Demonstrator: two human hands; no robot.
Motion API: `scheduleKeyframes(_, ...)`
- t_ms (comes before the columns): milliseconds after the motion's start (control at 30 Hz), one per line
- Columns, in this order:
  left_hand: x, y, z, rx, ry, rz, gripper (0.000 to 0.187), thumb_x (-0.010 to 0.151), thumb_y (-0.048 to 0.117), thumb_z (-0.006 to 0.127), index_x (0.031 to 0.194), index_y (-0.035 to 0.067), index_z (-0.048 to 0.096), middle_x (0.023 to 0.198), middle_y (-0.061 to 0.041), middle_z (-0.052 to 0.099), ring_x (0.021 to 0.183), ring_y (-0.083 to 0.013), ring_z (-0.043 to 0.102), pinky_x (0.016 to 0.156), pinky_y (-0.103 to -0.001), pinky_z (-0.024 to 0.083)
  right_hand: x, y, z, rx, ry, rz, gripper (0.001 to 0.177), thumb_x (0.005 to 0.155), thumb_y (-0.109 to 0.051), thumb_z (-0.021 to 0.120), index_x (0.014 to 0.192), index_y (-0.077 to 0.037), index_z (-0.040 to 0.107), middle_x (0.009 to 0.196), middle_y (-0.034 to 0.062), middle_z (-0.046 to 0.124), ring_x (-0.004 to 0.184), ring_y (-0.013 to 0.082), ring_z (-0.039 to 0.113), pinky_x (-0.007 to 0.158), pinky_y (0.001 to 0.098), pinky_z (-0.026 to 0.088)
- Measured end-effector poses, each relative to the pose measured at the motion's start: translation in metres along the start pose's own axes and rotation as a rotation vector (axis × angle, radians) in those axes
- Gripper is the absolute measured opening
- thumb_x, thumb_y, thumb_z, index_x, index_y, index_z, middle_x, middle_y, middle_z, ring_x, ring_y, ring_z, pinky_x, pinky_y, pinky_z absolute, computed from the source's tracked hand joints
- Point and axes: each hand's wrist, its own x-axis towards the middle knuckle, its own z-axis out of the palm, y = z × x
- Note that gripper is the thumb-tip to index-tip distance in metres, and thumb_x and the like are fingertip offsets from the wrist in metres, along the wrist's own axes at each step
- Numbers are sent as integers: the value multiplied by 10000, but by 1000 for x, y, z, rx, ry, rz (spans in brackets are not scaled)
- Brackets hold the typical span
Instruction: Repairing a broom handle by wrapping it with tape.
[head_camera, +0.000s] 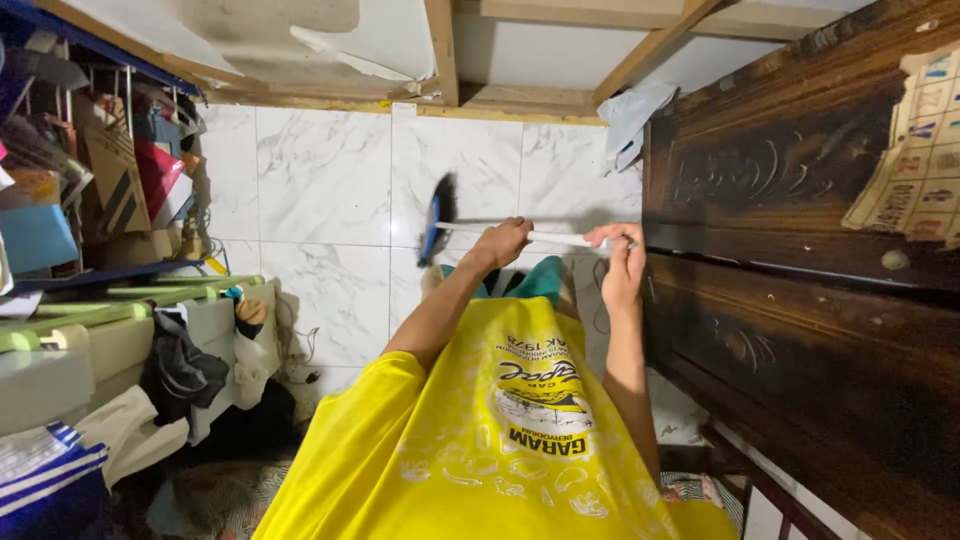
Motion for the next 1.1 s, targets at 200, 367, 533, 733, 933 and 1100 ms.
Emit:
scheduleKeyframes(200, -26, -91, 29, 108, -2, -179, 244, 961, 184, 603, 1169, 59, 583, 1264, -195, 619, 1187, -404, 591, 911, -536, 542, -16, 36, 39, -178, 34, 138, 364, 1159, -347, 321, 1089, -60, 533, 989, 95, 651, 1021, 216, 649, 1009, 355, 487)
scheduleKeyframes(367, -47, -125, 50, 148, 43, -214, 272, 946, 167, 611, 1189, 51, 571, 1238, -218, 612, 1184, -426, 582, 902, -542, 544, -25, 51, 56, -18, -45, 280, 303, 1148, -309, 336, 1083, -71, 511, 979, 83, 656, 1012, 196, 657, 928, 329, 490)
scheduleKeyframes(533, -7, -76, 61, 49, 38, -166, 287, 913, 158, 619, 1178, 63, 567, 1229, -222, 602, 1178, -433, 577, 889, -544, 541, -25, 19, 29, 27, -71, 190, 168, 1158, -203, 440, 1122, -48, 494, 1015, 92, 605, 1010, 188, 607, 954, 324, 477)
scheduleKeyframes(733, 21, 21, 35, 21, -31, 101, 213, 988, 208, 564, 1123, 44, 556, 1211, -204, 621, 1182, -434, 575, 876, -550, 536, -28, -16, -21, -85, 195, 98, 140, 1120, -162, 526, 1114, -23, 511, 1008, 107, 629, 941, 182, 604, 928, 337, 519)
scheduleKeyframes(933, 21, -66, 92, 125, 79, 143, 228, 971, 222, 604, 1107, 39, 591, 1254, -287, 591, 1209, -457, 545, 926, -539, 522, -38, 16, -16, -110, 302, 100, 285, 1124, -260, 478, 976, -36, 572, 925, 85, 683, 919, 191, 666, 953, 365, 526)
scheduleKeyframes(1100, -18, -101, 96, 182, 40, -103, 335, 890, 91, 571, 1215, 9, 574, 1227, -254, 617, 1169, -440, 589, 899, -536, 556, -58, 59, 10, 133, 93, 246, 219, 1115, -219, 472, 1009, -40, 538, 937, 82, 619, 958, 195, 625, 891, 329, 475)
